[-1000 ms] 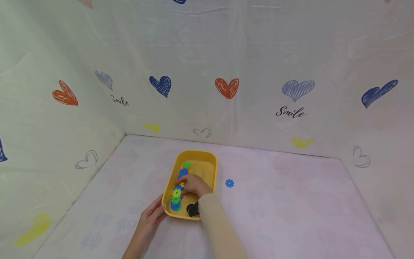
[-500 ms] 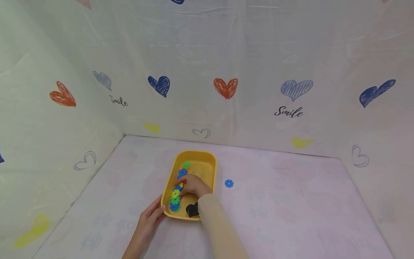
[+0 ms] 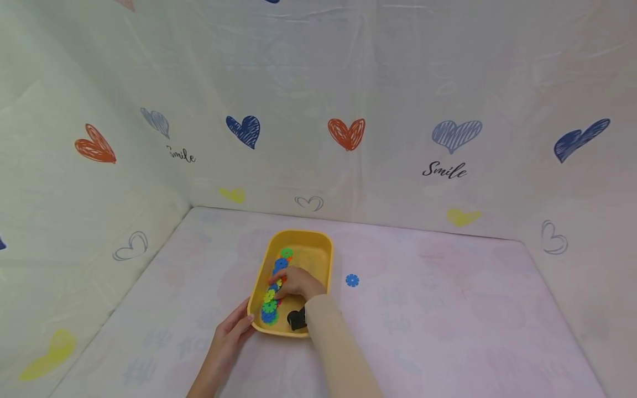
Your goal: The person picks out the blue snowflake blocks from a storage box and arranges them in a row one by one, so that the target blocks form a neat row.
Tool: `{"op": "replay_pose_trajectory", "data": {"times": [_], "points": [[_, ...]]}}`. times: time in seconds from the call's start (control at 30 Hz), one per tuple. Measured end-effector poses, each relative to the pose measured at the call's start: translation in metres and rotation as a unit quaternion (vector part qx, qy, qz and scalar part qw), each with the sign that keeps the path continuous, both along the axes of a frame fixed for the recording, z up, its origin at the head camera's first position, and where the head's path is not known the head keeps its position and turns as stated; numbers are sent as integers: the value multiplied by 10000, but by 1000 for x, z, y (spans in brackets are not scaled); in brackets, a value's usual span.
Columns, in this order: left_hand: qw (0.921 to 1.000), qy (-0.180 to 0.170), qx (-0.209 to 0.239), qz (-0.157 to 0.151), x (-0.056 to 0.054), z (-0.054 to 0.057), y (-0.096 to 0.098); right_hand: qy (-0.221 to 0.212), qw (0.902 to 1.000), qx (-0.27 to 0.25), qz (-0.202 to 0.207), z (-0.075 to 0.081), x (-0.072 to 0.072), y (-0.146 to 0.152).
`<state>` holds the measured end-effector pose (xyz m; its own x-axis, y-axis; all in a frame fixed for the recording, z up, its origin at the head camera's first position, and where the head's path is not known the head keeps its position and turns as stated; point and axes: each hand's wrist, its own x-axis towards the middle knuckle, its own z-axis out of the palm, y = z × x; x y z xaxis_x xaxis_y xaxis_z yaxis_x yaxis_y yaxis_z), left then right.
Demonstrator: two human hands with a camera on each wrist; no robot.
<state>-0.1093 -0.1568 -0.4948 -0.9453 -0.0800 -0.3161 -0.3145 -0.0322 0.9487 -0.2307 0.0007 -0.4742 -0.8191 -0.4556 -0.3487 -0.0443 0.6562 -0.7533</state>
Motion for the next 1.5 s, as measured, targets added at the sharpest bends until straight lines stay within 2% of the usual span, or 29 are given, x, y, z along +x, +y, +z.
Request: {"op": "replay_pose_trajectory", "data": {"times": [0.5,0.9,1.13,1.37,1.5], "points": [[10000,28,-1,12,0,-1,0,23,10000,-53,-31,0,1,0],[10000,25,-35,17,0,-2,-1,362,9992,139,-49,0,-1,0],[9999,87,-12,52,0,-3,-1,154,9993,-6,-337,0,-3,8],[9999,-37,-113,56,-1,-3,0,4,9988,160,-456,8,2,16],[9998,-71,-144,108,-1,-3,1,40,9994,151,-299,20,7,20]]}}
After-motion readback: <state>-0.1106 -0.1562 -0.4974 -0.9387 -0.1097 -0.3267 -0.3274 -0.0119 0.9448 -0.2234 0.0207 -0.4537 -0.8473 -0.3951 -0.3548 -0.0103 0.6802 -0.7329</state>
